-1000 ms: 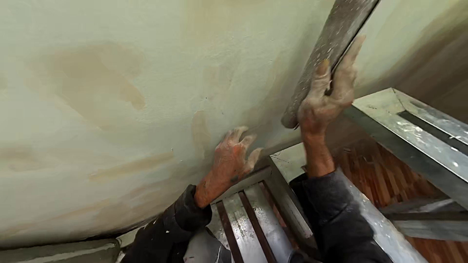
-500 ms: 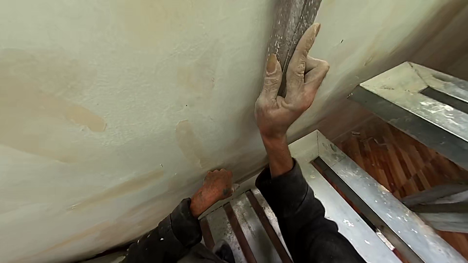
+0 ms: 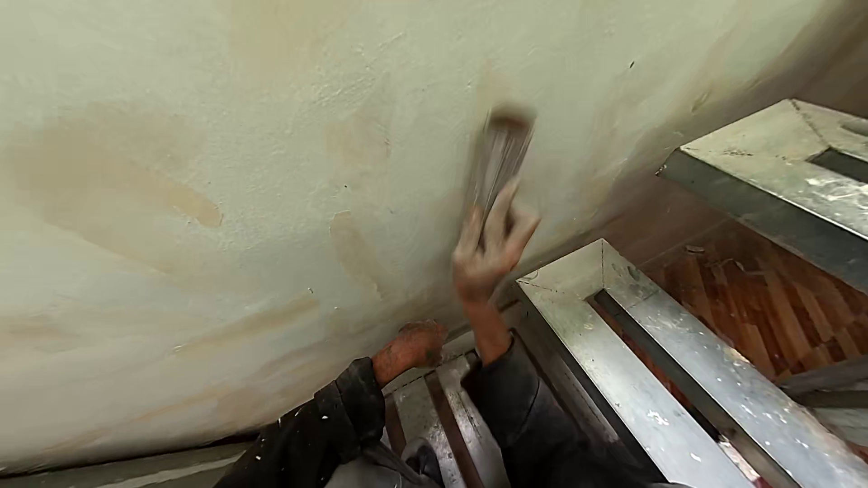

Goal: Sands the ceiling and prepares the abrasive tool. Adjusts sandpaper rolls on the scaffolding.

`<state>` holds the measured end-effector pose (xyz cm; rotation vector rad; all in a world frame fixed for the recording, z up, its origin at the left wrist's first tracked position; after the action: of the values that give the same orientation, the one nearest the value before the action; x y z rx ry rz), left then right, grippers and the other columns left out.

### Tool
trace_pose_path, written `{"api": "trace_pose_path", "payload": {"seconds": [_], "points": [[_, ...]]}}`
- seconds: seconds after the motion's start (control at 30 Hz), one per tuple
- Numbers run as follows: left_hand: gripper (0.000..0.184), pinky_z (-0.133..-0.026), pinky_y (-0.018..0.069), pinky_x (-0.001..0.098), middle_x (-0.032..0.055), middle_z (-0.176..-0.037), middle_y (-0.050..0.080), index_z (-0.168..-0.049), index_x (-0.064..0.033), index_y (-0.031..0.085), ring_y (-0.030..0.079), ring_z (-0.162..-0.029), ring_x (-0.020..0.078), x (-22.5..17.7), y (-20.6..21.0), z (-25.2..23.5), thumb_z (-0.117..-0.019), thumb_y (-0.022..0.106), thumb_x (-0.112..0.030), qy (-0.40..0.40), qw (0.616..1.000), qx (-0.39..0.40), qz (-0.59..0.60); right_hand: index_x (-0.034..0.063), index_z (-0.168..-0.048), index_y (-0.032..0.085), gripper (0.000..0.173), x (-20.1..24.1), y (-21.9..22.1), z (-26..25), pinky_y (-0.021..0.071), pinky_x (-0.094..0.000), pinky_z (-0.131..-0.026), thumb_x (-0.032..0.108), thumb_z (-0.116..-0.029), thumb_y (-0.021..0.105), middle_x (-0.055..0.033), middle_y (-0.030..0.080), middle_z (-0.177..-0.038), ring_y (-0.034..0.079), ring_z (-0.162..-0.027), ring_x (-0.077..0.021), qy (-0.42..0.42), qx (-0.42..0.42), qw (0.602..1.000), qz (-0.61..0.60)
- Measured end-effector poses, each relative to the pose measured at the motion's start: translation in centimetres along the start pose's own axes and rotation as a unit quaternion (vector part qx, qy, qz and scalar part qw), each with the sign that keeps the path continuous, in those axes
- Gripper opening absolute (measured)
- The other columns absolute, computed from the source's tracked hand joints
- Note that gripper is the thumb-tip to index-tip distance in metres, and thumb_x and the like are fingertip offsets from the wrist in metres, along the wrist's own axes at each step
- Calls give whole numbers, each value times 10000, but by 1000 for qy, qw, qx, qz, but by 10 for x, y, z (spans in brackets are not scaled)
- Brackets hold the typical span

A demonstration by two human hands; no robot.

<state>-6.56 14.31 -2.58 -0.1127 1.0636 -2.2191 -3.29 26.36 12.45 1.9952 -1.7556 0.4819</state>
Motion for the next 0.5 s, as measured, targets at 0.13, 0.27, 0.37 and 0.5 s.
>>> {"api": "trace_pose_path", "payload": {"seconds": [0.13, 0.27, 0.37, 0.5], "points": [[406, -912, 491, 641, 263, -1166, 662, -1233, 20, 641, 640, -1105, 443, 6, 6, 16, -991, 647, -307, -40, 999, 20, -1, -36, -1248, 682, 378, -9, 2, 11, 549, -284, -795, 178, -937, 676, -220, 586, -1077, 623, -936, -220, -24, -21, 999, -7], [351, -864, 508, 630, 248, -1108, 670, -1167, 9, 654, 657, -1046, 434, 2, 9, 48, -984, 653, -291, -67, 997, 42, -13, -100, -1423, 516, 497, 32, -1, -85, 505, -275, -827, 97, -983, 641, -277, 520, -1165, 579, -1024, -265, 7, 69, 997, -16], [364, -869, 504, 615, 259, -1142, 659, -1155, 24, 653, 645, -1073, 448, -15, -14, 80, -1010, 601, -306, -71, 997, -6, -44, 0, -1372, 611, 441, -2, -2, -3, 549, -289, -809, 164, -967, 673, -210, 569, -1177, 614, -1003, -210, 13, 19, 1000, -21], [397, -867, 510, 604, 258, -1169, 654, -1191, 25, 644, 646, -1083, 447, -35, -24, 113, -1028, 574, -330, -75, 996, -29, -39, -18, -1267, 672, 384, -13, 1, 21, 547, -274, -812, 194, -948, 662, -216, 581, -1091, 623, -948, -207, -12, -8, 999, -29]]}}
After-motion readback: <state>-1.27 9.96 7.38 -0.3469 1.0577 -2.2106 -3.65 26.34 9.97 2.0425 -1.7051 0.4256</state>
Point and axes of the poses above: each hand's wrist, its own z-axis away from the middle knuckle, its own y-axis out of the palm, x = y × z, the point moved 6 cm from there along -z, towards the middle knuckle
